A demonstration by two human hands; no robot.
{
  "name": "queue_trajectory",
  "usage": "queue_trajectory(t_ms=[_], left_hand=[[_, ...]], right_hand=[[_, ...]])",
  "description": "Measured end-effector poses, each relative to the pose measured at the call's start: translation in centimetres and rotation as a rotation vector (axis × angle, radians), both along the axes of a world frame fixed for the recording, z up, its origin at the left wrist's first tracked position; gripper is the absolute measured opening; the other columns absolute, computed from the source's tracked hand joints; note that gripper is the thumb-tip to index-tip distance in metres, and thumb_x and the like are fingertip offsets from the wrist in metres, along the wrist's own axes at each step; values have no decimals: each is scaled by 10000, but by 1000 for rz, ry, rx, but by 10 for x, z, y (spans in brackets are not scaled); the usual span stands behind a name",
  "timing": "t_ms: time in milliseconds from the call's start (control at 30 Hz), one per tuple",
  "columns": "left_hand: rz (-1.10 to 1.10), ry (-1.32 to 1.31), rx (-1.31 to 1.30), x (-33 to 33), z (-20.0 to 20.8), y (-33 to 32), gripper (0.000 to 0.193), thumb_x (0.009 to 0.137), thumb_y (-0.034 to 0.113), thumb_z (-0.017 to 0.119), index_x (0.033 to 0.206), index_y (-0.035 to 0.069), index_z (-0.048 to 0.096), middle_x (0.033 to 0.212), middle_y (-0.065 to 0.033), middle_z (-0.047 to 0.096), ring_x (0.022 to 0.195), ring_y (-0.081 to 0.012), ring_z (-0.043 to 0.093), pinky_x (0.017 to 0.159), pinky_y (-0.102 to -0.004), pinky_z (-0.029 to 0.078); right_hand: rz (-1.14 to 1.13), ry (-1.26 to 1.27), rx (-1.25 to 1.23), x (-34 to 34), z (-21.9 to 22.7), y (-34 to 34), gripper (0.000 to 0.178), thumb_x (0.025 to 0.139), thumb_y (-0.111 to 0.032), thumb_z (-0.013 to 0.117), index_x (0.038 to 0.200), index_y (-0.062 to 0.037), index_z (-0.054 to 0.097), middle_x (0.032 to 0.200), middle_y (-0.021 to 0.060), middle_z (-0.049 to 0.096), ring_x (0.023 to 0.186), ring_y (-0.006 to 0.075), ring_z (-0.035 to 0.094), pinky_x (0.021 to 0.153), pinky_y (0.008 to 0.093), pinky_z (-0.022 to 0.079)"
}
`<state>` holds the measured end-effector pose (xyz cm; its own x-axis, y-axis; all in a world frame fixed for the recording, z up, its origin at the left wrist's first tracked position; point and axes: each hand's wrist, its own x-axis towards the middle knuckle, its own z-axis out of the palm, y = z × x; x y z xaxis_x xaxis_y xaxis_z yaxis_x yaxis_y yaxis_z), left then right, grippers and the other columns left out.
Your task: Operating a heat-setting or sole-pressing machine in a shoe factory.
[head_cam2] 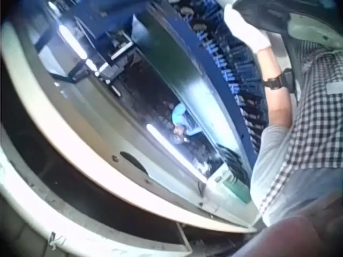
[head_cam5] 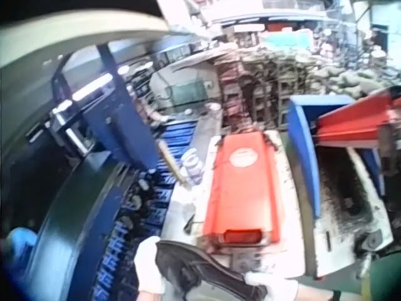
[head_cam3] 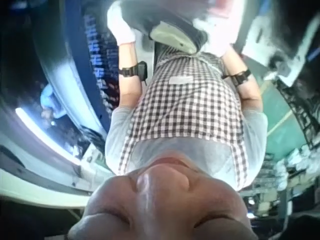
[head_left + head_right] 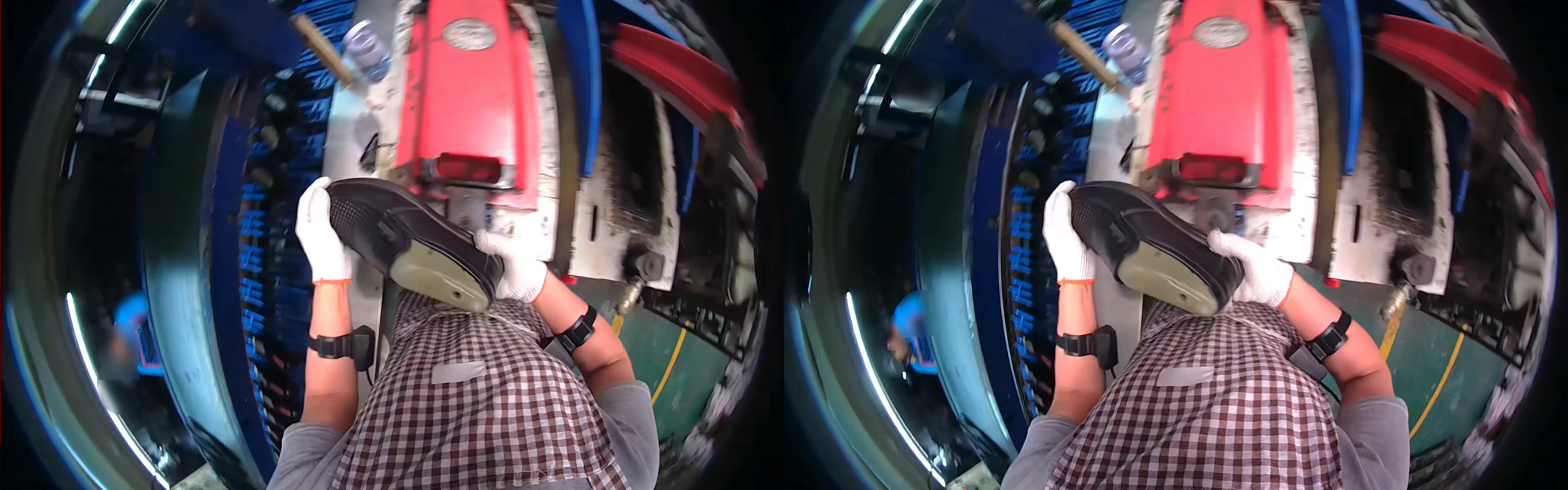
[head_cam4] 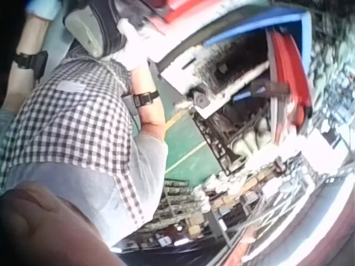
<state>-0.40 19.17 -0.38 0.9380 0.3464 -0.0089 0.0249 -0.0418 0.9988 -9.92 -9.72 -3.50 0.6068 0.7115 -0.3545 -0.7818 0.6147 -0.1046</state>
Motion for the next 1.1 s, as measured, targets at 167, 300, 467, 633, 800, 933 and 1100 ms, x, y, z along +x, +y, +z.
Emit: queue_trajectory(t_ms=[167, 300, 467, 633, 800, 933, 1100], left_hand=[[-126, 313, -859, -83, -34, 24, 918, 1039, 759, 279, 1644, 70, 309, 1658, -118, 406, 1520, -300, 399, 1277, -467, 308], [-43, 355, -1076, -100, -74, 57, 785, 1008, 604, 466, 1551, 37, 467, 1513, -143, 565, 1375, -322, 559, 1199, -479, 415], [216, 506, -918, -63, -118, 129, 558, 873, 411, 640, 1345, 113, 641, 1296, -125, 689, 1186, -312, 671, 1046, -572, 519], [408, 625, -366, 3, -182, 238, 337, 837, 456, 709, 1076, 220, 682, 1127, -20, 689, 1055, -281, 654, 945, -603, 512], [440, 494, -171, 83, -202, 295, 246, 888, 368, 711, 882, 141, 617, 997, -62, 693, 777, -245, 690, 763, -369, 593], [353, 716, 446, 104, -235, 319, 800, 973, 555, 606, 1498, -28, 448, 1301, -243, 678, 1131, -359, 679, 1022, -461, 530], [465, 881, 703, 125, -256, 322, 944, 1030, 656, 447, 1639, -28, 218, 1629, -329, 362, 1483, -494, 398, 1204, -523, 375]], right_hand=[[324, -379, -388, 54, 19, 100, 710, 1086, -371, 544, 1645, -16, 286, 1503, 173, 570, 1340, 281, 596, 1152, 370, 446], [505, -887, -904, 71, -23, 168, 915, 1021, -555, 560, 1653, 5, 209, 1439, 309, 587, 1366, 366, 585, 1141, 392, 444], [709, -1399, -1285, 101, 20, 172, 591, 1002, -418, 610, 1375, 39, 573, 1117, 304, 694, 1063, 445, 710, 895, 521, 576], [622, -1895, -1527, 107, 85, 200, 237, 895, -237, 672, 969, -14, 707, 885, 102, 742, 818, 268, 745, 649, 380, 583], [467, -1940, -1880, 98, 153, 246, 214, 718, -204, 721, 872, -63, 769, 825, 65, 704, 692, 187, 648, 610, 342, 519], [529, -1975, -2038, 95, 163, 255, 255, 718, -224, 725, 909, -58, 761, 813, 75, 698, 663, 185, 626, 607, 343, 514], [763, -1841, -1839, 114, 168, 251, 272, 773, -231, 717, 977, -52, 742, 817, 92, 706, 692, 216, 655, 621, 369, 532]])
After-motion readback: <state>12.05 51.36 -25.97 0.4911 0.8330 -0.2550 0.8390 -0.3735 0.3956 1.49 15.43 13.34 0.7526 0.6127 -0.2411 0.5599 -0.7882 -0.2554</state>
